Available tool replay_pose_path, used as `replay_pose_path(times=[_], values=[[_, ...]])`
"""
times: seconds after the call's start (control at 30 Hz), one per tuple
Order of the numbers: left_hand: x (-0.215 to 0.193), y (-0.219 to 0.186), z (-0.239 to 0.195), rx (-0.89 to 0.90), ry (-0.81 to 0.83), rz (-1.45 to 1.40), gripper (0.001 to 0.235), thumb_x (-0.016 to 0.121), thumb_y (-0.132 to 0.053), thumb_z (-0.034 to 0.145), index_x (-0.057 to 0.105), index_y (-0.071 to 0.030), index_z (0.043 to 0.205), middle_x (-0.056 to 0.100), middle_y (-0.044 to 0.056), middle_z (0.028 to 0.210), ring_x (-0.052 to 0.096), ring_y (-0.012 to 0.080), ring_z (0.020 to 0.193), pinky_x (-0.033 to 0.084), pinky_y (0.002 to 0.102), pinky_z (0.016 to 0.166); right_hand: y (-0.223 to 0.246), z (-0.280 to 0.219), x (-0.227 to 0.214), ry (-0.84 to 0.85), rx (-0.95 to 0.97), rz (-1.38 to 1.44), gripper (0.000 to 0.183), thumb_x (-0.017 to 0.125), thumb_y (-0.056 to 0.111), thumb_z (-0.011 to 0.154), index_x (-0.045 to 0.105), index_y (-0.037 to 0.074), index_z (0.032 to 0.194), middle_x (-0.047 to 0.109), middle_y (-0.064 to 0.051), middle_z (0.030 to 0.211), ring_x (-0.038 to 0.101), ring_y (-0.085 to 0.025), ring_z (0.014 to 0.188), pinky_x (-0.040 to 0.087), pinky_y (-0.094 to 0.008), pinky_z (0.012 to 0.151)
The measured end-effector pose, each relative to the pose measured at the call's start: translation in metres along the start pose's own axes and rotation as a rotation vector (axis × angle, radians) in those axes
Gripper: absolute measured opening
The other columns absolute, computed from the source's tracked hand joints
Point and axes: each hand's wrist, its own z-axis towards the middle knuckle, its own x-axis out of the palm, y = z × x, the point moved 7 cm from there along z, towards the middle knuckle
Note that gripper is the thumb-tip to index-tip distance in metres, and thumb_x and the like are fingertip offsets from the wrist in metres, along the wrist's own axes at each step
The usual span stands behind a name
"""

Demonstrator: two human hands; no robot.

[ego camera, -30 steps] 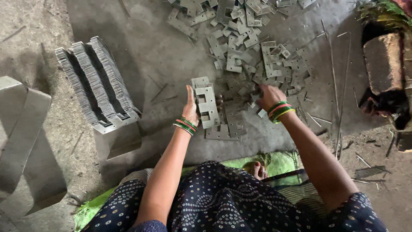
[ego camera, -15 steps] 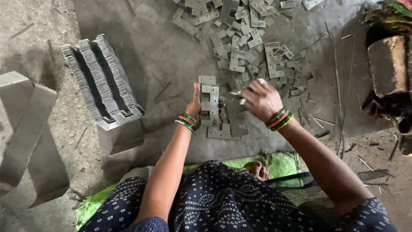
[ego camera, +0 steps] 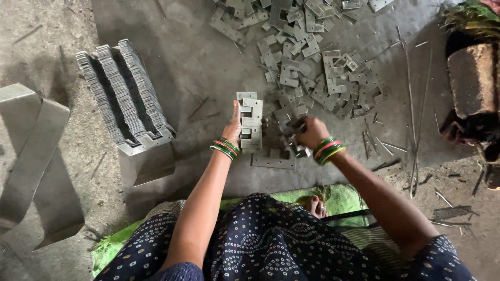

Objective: The person picks up metal plates from a pile on the floor, gathers them into a stack by hand, and places the stack into a metal tray.

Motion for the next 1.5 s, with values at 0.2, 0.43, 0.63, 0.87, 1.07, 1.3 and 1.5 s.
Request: replay_pose_path(times=[0.2,0.43,0.63,0.87,1.07,1.3,1.5], values=[[-0.010,0.034,0.008,-0.213,0.038,-0.083,0.106,0.040,-0.090,0.088,0.063,0.000,0.139,0.070,0.012,0.110,0.067,0.0230,0.093,0.058,0.042,0.082,0.134,-0.016,-0.056,0.079,-0.554,-0.381,0.037,0.073,0.013,0.075,0.069,0.011,0.111,0.072,-0.013,0.104,0.071,-0.029,0.092,0.062,-0.042,0.078],[0.009,0.013,-0.020,-0.243,-0.012,-0.052,0.115,0.038,-0.093,0.072,0.037,-0.014,0.156,0.052,0.010,0.149,0.055,0.0239,0.132,0.046,0.051,0.107,0.134,0.025,-0.067,-0.113,-0.120,-0.589,0.042,0.075,0.025,0.090,0.057,0.006,0.122,0.069,-0.020,0.101,0.067,-0.040,0.100,0.059,-0.052,0.076],[-0.009,-0.009,-0.026,-0.111,-0.184,0.070,0.108,0.038,-0.089,0.073,0.020,-0.028,0.160,0.049,0.009,0.151,0.052,0.0251,0.136,0.041,0.047,0.113,0.061,0.049,0.002,-0.234,0.027,-0.686,0.037,0.073,0.014,0.088,0.057,0.005,0.120,0.072,-0.022,0.107,0.069,-0.040,0.106,0.059,-0.052,0.080],[0.000,-0.015,-0.030,-0.112,0.002,-0.144,0.098,0.041,-0.087,0.082,0.057,-0.011,0.144,0.068,0.009,0.127,0.067,0.0223,0.110,0.054,0.043,0.097,0.058,0.049,-0.012,-0.051,0.056,-0.172,0.039,0.081,0.024,0.083,0.072,0.011,0.118,0.076,-0.019,0.112,0.072,-0.038,0.108,0.057,-0.046,0.091],[0.012,-0.012,-0.019,-0.094,0.415,-0.426,0.095,0.039,-0.091,0.098,0.061,-0.005,0.134,0.071,0.012,0.106,0.069,0.0278,0.090,0.058,0.046,0.080,0.125,-0.019,-0.013,-0.049,-0.428,-0.467,0.053,0.078,0.039,0.090,0.061,0.006,0.127,0.064,-0.020,0.118,0.067,-0.030,0.095,0.060,-0.043,0.073],[-0.004,-0.024,-0.024,-0.117,-0.051,-0.138,0.108,0.047,-0.088,0.077,0.049,-0.011,0.152,0.060,0.013,0.142,0.061,0.0272,0.122,0.050,0.050,0.104,0.111,-0.073,0.053,0.094,-0.502,-0.659,0.048,0.072,0.016,0.078,0.058,0.005,0.122,0.064,-0.013,0.110,0.062,-0.030,0.105,0.054,-0.046,0.090],[-0.013,-0.018,-0.019,-0.082,-0.075,-0.082,0.117,0.045,-0.090,0.076,0.023,-0.017,0.164,0.034,0.005,0.165,0.037,0.0217,0.146,0.031,0.045,0.117,0.111,-0.064,0.049,0.193,-0.382,-0.527,0.062,0.083,0.032,0.067,0.057,0.002,0.115,0.061,-0.016,0.109,0.058,-0.037,0.110,0.050,-0.051,0.094]])
